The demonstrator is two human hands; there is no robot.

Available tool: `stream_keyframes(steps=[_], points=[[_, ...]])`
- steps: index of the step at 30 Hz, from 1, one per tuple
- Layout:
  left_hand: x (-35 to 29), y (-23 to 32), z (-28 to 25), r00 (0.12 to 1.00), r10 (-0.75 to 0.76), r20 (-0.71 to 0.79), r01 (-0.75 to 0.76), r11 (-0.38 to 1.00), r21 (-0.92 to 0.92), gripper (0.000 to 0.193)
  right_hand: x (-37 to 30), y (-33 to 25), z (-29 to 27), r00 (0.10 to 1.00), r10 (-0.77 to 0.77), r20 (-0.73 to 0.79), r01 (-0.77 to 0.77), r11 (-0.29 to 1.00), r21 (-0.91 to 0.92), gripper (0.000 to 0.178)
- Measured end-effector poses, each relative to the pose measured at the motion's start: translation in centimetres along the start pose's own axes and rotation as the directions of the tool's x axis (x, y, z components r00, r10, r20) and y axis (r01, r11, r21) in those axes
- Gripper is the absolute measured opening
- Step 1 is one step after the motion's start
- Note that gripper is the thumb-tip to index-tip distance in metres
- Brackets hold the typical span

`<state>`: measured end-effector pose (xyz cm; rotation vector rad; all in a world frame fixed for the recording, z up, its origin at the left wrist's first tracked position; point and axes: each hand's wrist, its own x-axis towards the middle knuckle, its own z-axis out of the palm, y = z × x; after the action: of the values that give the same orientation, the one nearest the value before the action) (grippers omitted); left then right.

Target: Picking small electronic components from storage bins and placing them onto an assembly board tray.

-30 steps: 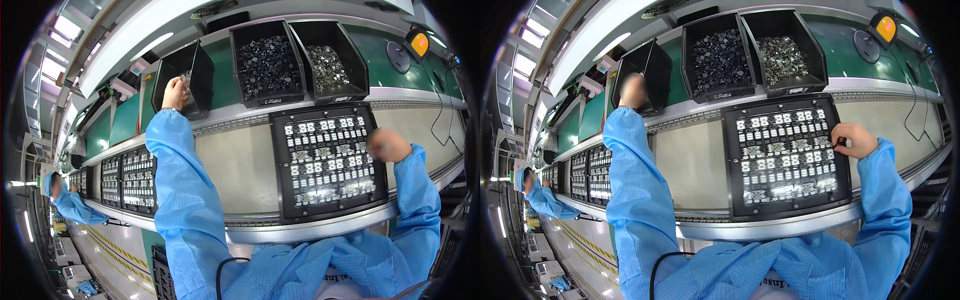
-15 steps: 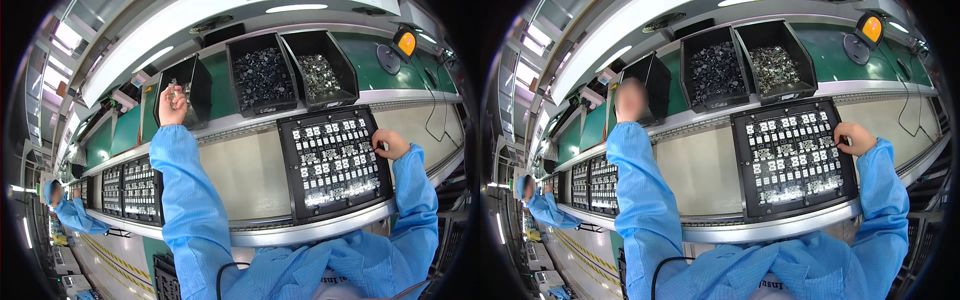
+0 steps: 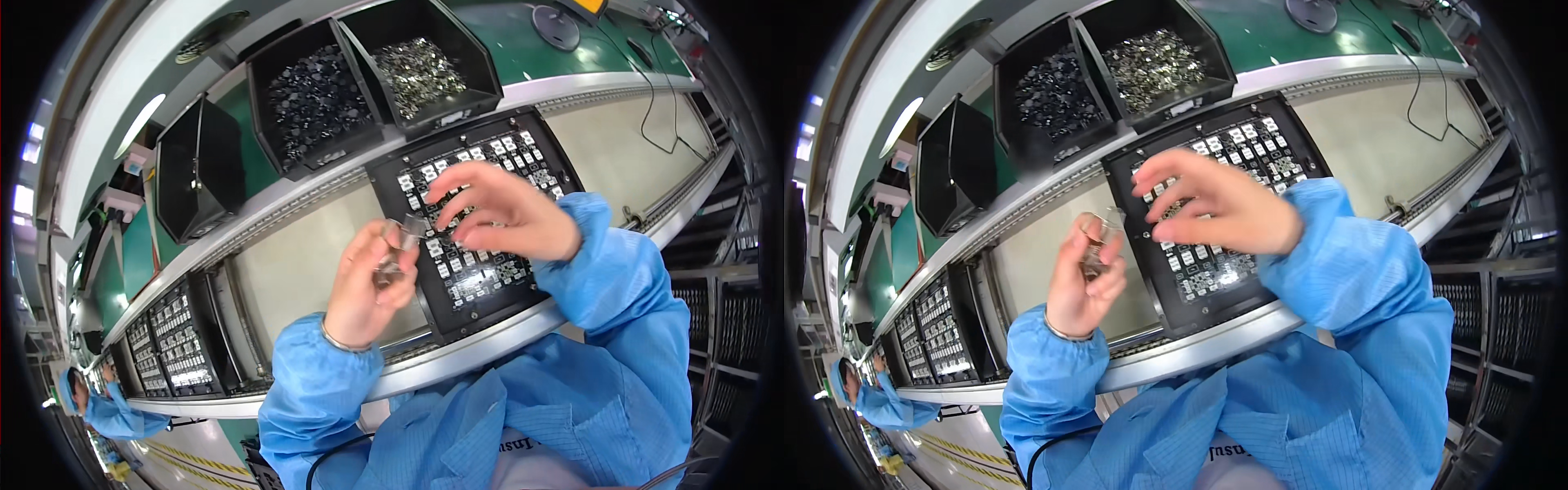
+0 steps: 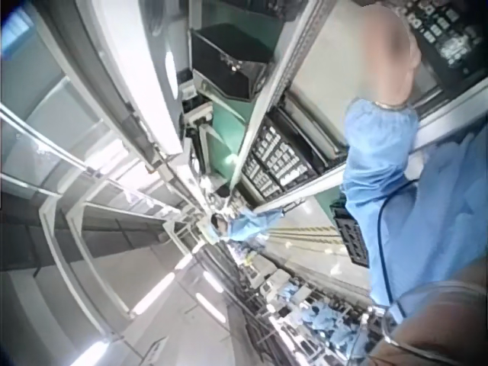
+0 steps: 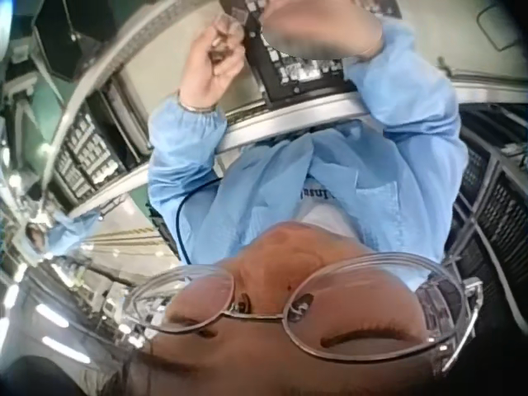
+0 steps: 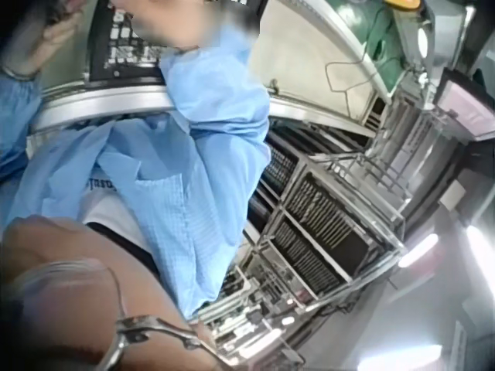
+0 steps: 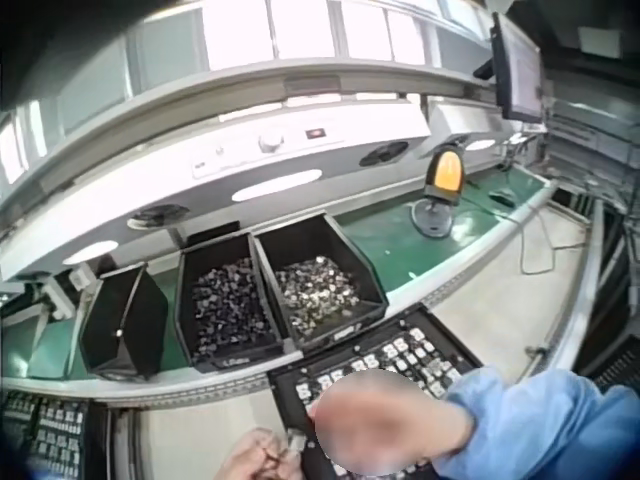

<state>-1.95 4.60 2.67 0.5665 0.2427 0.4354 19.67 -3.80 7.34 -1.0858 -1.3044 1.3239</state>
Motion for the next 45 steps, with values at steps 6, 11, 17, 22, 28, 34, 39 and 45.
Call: stream_keyframes(steps=[6, 11, 17, 22, 28, 34, 39, 45], points=[[-0.1, -2.8, -0.1, 0.999, 0.004, 0.043, -0.009, 0.994, 0.107, 0.012, -0.5, 3.1, 1.3, 0.999, -0.009, 0.051, 0.003, 0.993, 0.119, 0.040], [0.2, -3.4, -0.6, 0.999, -0.009, 0.047, 0.005, 0.997, 0.081, 0.013, -0.7, 3.1, 1.0, 1.000, 0.007, -0.025, -0.004, 0.989, 0.146, 0.030], [0.1, -3.3, -0.7, 0.999, 0.029, 0.029, -0.031, 0.997, 0.072, 0.013, -0.6, 2.9, 0.7, 0.997, -0.014, -0.076, 0.025, 0.989, 0.144, 0.034], [1.4, -3.0, -2.0, 0.893, 0.268, -0.362, -0.212, 0.959, 0.188, 0.016, -0.9, 3.0, 0.0, 0.987, -0.086, -0.139, 0.098, 0.992, 0.080, 0.028], [2.2, -4.9, -4.2, 0.755, 0.068, -0.652, -0.109, 0.994, -0.022, 0.012, -0.8, 0.5, -2.3, 0.938, -0.211, -0.276, 0.165, 0.970, -0.179, 0.023], [3.8, -6.7, -6.1, 0.914, -0.083, -0.396, -0.049, 0.949, -0.312, 0.012, 1.1, 0.6, -3.2, 0.919, -0.221, -0.325, 0.148, 0.961, -0.235, 0.010], [4.2, -7.1, -6.1, 0.915, -0.176, -0.362, 0.032, 0.929, -0.369, 0.011, 4.5, 1.8, -2.9, 0.979, -0.127, -0.158, 0.079, 0.957, -0.280, 0.026], [1.8, -5.1, -5.1, 0.923, -0.208, -0.323, 0.072, 0.919, -0.387, 0.012, 7.9, 3.7, -3.8, 0.997, -0.076, -0.027, 0.036, 0.723, -0.690, 0.029]])
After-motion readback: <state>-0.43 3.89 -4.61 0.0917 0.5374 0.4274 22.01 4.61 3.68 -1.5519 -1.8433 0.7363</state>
